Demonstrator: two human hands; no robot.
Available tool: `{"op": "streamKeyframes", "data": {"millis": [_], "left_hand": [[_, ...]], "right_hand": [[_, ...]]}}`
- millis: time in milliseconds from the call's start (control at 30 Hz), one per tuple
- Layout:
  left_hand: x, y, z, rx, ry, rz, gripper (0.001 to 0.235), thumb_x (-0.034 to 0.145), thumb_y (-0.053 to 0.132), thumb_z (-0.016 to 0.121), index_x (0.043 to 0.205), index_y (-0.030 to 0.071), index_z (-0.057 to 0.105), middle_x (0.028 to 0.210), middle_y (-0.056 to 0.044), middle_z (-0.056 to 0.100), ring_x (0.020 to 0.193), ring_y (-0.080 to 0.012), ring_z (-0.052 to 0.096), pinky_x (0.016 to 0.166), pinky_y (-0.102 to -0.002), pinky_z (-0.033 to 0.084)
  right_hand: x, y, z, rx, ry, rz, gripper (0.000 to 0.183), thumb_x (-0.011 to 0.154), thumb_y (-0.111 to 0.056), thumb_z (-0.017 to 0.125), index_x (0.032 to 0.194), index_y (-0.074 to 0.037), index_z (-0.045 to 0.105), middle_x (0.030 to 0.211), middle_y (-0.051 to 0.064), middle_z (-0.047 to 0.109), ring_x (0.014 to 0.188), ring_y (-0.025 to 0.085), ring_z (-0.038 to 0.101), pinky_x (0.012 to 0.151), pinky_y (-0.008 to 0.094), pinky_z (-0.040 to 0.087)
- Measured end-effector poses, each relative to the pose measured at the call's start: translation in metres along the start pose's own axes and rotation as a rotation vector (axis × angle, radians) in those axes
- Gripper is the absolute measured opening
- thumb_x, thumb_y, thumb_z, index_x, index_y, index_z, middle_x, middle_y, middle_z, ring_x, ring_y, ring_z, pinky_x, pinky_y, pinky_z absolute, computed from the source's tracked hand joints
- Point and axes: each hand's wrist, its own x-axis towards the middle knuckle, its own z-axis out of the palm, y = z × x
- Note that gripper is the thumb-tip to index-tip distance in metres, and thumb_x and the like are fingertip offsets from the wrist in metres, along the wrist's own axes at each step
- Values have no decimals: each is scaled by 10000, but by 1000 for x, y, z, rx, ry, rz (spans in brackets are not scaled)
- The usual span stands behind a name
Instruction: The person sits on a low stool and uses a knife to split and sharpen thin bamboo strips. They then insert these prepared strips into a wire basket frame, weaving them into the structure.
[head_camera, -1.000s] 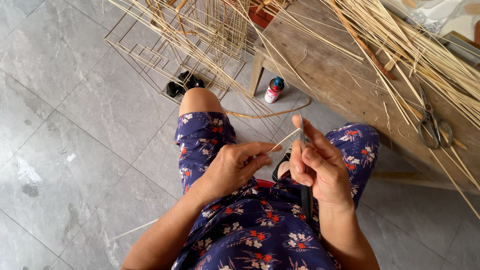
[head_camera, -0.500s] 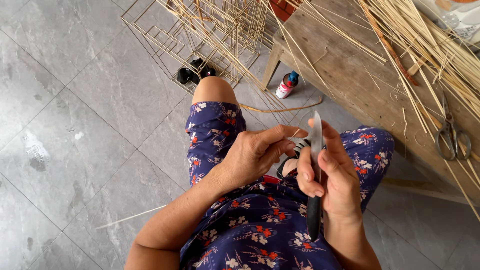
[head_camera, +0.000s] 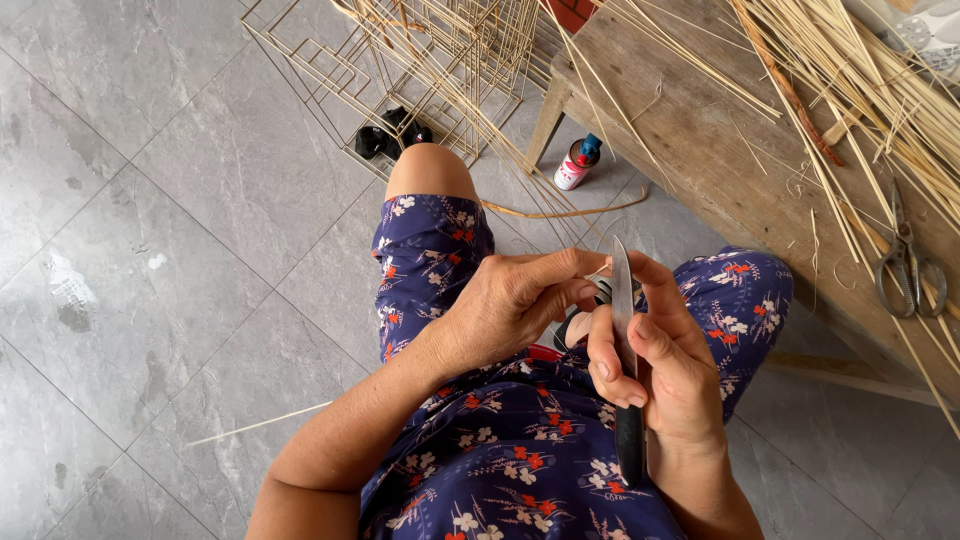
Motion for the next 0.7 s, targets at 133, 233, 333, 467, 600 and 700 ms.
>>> {"op": "streamKeyframes", "data": {"millis": [133,233,333,467,600,700], "left_hand": [[0,0,0,-15,7,0,249,1025,165,672,1270,135,641,814,-48,748,649,-132,736,560,-268,572],[1,0,0,27,-2,-30,246,1013,165,687,1254,132,650,767,-53,731,621,-136,728,541,-272,563],[1,1,-1,31,16,19,263,1000,135,705,1256,128,646,786,-59,722,665,-152,741,572,-279,573],[0,2,-2,113,55,141,326,958,88,731,1265,124,628,879,-60,719,781,-201,746,654,-302,592],[1,3,-5,163,37,161,374,927,36,720,1275,129,621,903,-37,725,811,-210,749,672,-311,599],[2,3,-6,177,28,165,393,913,8,706,1275,134,618,900,-29,724,813,-208,751,673,-311,599]], "right_hand": [[0,0,-1,-8,0,0,536,1102,-233,541,1585,-124,335,764,132,578,467,73,390,403,203,363],[1,1,-1,-17,12,4,530,1100,-232,546,1576,-120,342,775,135,575,474,71,384,408,205,364],[1,1,0,-7,12,5,529,1096,-231,551,1572,-121,347,773,138,576,469,68,386,406,202,364],[-1,1,0,-19,25,2,530,1092,-227,559,1569,-119,354,772,139,572,469,69,387,406,206,366],[-1,1,0,-18,23,-1,531,1093,-225,564,1570,-116,359,768,139,572,473,71,389,410,208,364],[0,2,1,-7,7,1,516,1096,-224,562,1559,-117,360,765,150,580,468,72,388,405,210,364]]}}
